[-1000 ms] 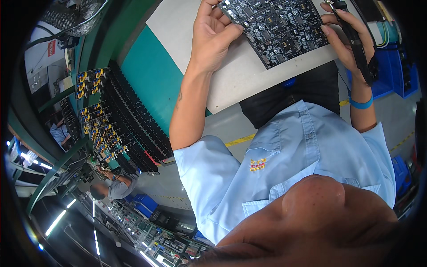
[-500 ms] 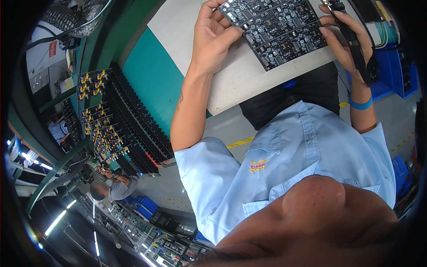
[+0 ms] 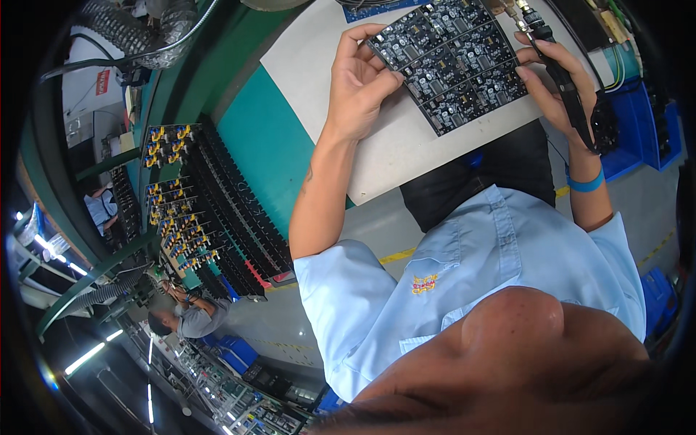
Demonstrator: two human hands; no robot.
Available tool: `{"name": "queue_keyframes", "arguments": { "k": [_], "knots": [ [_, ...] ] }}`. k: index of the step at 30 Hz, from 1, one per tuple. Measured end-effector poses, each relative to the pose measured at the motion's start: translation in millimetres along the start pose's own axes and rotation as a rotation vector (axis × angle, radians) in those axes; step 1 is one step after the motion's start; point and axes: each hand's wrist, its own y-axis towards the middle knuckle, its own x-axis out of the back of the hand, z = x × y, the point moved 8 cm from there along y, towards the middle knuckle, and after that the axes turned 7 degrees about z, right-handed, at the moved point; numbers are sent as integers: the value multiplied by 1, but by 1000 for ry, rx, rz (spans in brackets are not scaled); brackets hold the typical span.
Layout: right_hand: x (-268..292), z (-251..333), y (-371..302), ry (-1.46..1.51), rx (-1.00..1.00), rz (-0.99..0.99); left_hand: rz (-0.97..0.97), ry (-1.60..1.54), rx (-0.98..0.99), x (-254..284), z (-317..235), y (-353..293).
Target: The person is using a soldering iron to solder or rework components on a circuit board at a manual assembly station.
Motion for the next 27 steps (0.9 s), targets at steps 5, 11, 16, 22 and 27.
{"name": "queue_keyframes", "arguments": {
  "k": [5,11,16,22,27],
  "knots": [
    [1,4,4,-12,52,-34,41,-41,-2,-4,0,-1],
    [2,-1,1,-8,21,-88,116,-121,28,-7,1,-1],
    [4,1,1,-13,-24,-116,118,-120,18,-10,0,-1],
    [0,8,6,-71,-6,-103,143,-161,29,-10,-1,-1],
    [0,7,3,-89,-33,-105,124,-206,60,-6,7,-3]
  ]
}}
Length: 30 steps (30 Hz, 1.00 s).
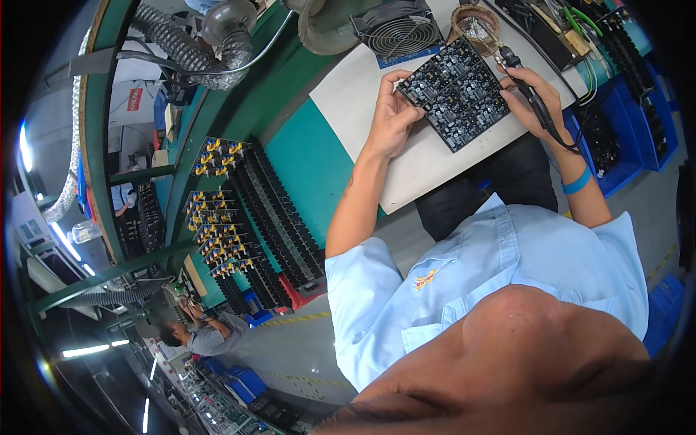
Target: The person is using a soldering iron to solder or rework components on a circuit board at a manual assembly station.
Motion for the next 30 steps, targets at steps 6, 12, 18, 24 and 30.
{"name": "queue_keyframes", "arguments": {
  "k": [6,12,18,24,30],
  "knots": [
    [0,-3,1,16,0,-14,2,-71,34,-4,1,1],
    [2,1,5,0,25,-17,44,-99,42,-14,-2,4],
    [1,1,6,2,21,-4,47,-98,43,-13,0,2],
    [3,2,6,0,24,-5,44,-139,75,-9,5,4],
    [3,-1,8,-24,-25,69,-14,-105,84,-7,9,6]
  ]
}}
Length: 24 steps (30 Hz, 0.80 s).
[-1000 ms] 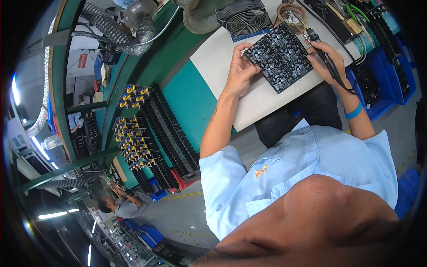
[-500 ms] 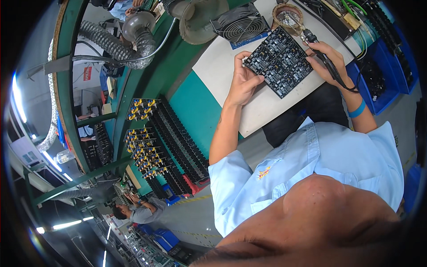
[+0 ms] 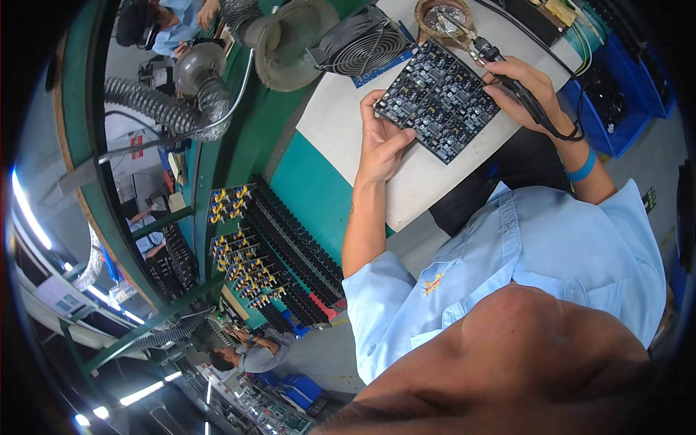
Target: The person is using a soldering iron to solder or rework components on a circuit board at a manual assembly station.
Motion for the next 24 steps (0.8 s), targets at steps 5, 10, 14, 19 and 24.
{"name": "queue_keyframes", "arguments": {
  "k": [5,10,14,19,24],
  "knots": [
    [8,-3,-2,-45,-61,-168,-22,-4,20,2,3,-2],
    [13,-13,-2,-3,-106,-193,-48,10,7,9,3,-3],
    [11,-17,-6,-25,-138,-133,-47,11,9,6,4,-2],
    [12,-20,-8,-6,-184,-142,-43,-27,-5,1,3,-1],
    [6,-17,-2,92,-136,-224,112,65,20,-4,-2,-2]
  ]
}}
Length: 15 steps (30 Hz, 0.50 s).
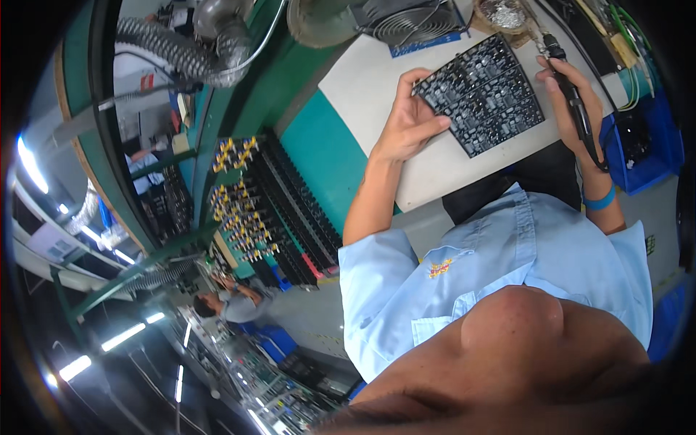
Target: The person is using a soldering iron to solder or rework components on a circuit board at a manual assembly station.
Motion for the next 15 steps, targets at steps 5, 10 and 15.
{"name": "queue_keyframes", "arguments": {
  "k": [5,10,15],
  "knots": [
    [2,7,-4,88,19,-22,-97,-69,-50,3,2,-2],
    [18,36,-3,32,163,119,-70,-114,-60,-2,1,0],
    [21,56,-6,-91,234,225,-99,-78,-52,5,3,-2]
  ]
}}
